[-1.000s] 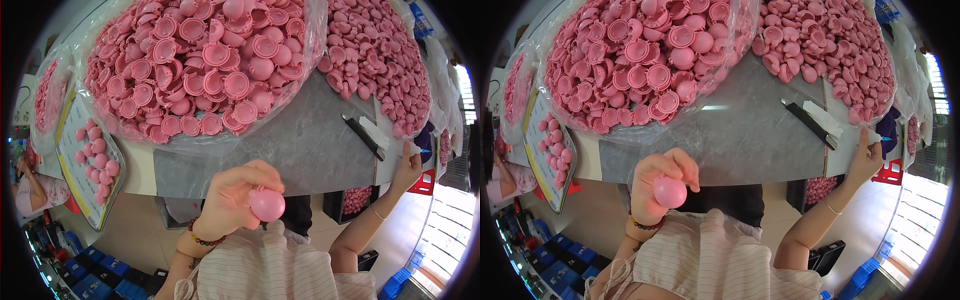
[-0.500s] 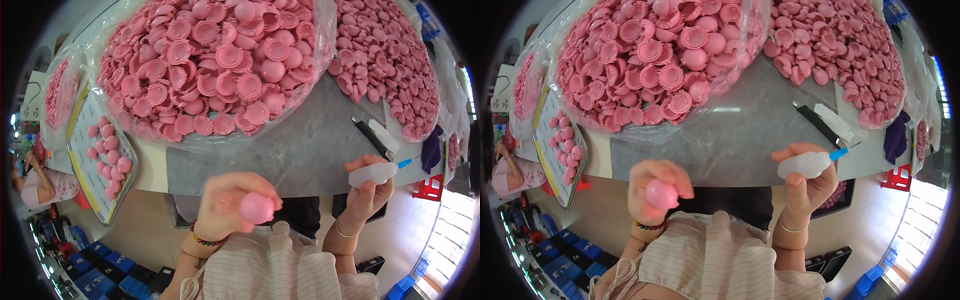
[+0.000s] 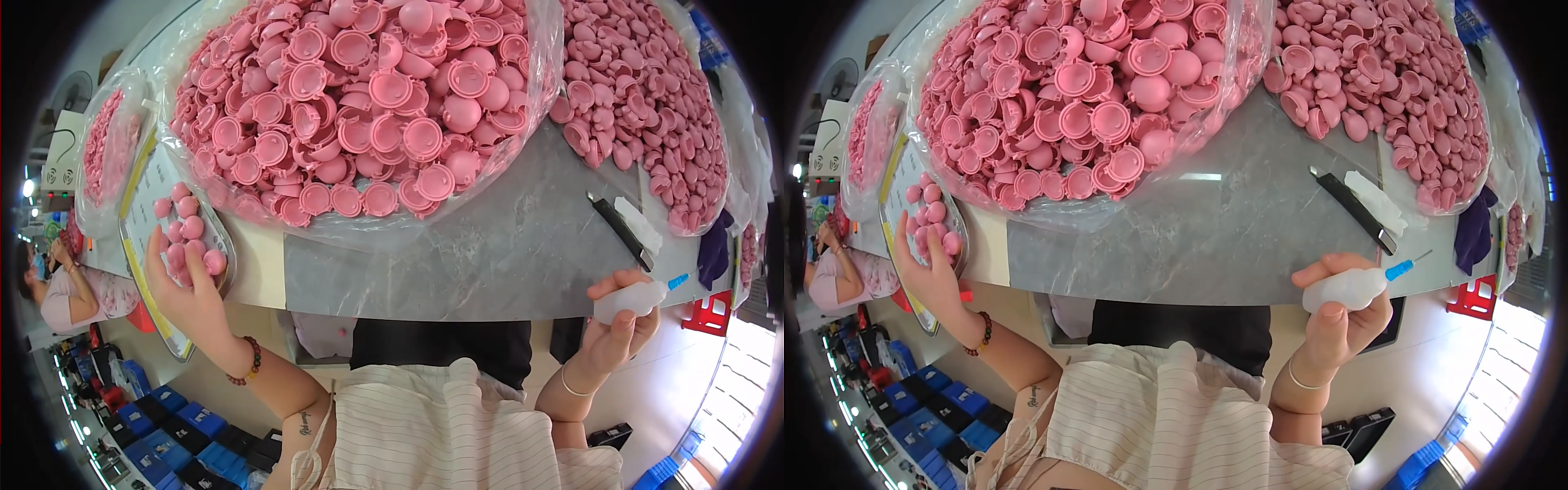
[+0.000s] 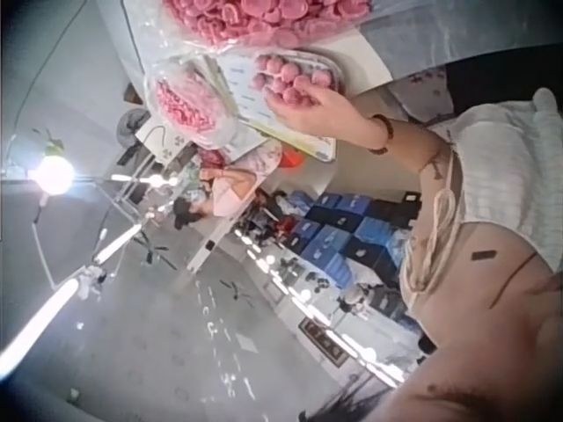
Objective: Assembling two pink plastic hemispherical halves into a ball using glue.
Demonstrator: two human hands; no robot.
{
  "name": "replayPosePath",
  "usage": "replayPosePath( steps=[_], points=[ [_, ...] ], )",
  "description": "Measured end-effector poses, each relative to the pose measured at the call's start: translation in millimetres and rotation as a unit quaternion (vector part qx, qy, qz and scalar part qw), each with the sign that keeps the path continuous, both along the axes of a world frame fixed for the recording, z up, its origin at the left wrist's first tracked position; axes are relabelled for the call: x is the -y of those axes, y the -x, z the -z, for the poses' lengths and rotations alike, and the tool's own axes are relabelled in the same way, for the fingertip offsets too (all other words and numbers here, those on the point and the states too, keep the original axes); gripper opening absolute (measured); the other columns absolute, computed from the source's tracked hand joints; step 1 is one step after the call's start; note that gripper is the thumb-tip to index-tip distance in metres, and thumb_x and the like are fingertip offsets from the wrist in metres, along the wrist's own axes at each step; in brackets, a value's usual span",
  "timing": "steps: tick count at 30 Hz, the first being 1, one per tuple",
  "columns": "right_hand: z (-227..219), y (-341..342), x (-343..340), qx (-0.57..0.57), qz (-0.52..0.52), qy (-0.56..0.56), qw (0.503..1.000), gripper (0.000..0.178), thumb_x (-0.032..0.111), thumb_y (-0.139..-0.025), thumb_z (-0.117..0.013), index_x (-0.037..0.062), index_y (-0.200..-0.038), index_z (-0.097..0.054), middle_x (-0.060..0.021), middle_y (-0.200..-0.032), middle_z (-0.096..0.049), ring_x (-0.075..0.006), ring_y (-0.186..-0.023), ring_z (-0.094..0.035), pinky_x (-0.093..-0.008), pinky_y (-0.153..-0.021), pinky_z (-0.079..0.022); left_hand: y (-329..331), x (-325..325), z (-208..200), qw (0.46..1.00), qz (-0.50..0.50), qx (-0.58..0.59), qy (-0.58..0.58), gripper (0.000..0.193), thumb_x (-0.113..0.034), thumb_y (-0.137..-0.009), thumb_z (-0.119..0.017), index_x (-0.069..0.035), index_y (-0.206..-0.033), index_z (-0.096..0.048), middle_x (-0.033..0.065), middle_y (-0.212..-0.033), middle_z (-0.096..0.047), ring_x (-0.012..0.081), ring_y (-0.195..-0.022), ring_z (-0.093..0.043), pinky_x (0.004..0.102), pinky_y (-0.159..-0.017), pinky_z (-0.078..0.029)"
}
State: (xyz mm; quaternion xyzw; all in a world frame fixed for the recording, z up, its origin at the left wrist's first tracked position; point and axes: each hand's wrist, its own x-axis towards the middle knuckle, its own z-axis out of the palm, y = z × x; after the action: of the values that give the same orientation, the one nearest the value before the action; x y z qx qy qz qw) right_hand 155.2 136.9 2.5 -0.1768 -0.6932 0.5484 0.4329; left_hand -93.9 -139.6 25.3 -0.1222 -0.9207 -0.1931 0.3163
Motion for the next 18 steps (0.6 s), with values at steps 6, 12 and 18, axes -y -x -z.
replayPosePath(
  steps=[6,12,18],
  points=[
    [-6.3,6.4,12.3,0.006,0.072,0.019,0.997,0.050,0.042,-0.069,-0.063,-0.0044,-0.084,-0.052,-0.0102,-0.058,-0.056,-0.0145,-0.048,-0.051,-0.0209,-0.046,-0.034,-32.8,-69.5,2.9,0.961,0.277,0.011,-0.001,0.022,-0.007,-0.065,-0.064,-0.004,-0.086,-0.058,0.0069,-0.086,-0.057,0.0219,-0.077,-0.053,0.0305,-0.070,-0.040],
    [-2.8,7.8,17.5,0.002,0.090,0.019,0.996,0.050,0.044,-0.069,-0.062,-0.0038,-0.082,-0.052,-0.0098,-0.058,-0.056,-0.0139,-0.047,-0.051,-0.0208,-0.046,-0.033,-32.7,-93.0,18.4,0.951,0.297,0.083,0.005,0.018,-0.005,-0.064,-0.064,-0.006,-0.082,-0.059,0.0064,-0.080,-0.056,0.0220,-0.074,-0.052,0.0305,-0.068,-0.040],
    [-8.0,1.0,24.5,-0.013,-0.028,0.091,0.995,0.043,0.036,-0.078,-0.055,-0.0045,-0.090,-0.047,-0.0179,-0.088,-0.053,-0.0152,-0.055,-0.051,-0.0229,-0.047,-0.038,-64.2,-97.9,5.9,0.907,0.345,0.090,-0.223,0.017,0.005,-0.067,-0.059,-0.002,-0.082,-0.058,0.0103,-0.083,-0.057,0.0207,-0.074,-0.055,0.0276,-0.067,-0.043]
  ],
)
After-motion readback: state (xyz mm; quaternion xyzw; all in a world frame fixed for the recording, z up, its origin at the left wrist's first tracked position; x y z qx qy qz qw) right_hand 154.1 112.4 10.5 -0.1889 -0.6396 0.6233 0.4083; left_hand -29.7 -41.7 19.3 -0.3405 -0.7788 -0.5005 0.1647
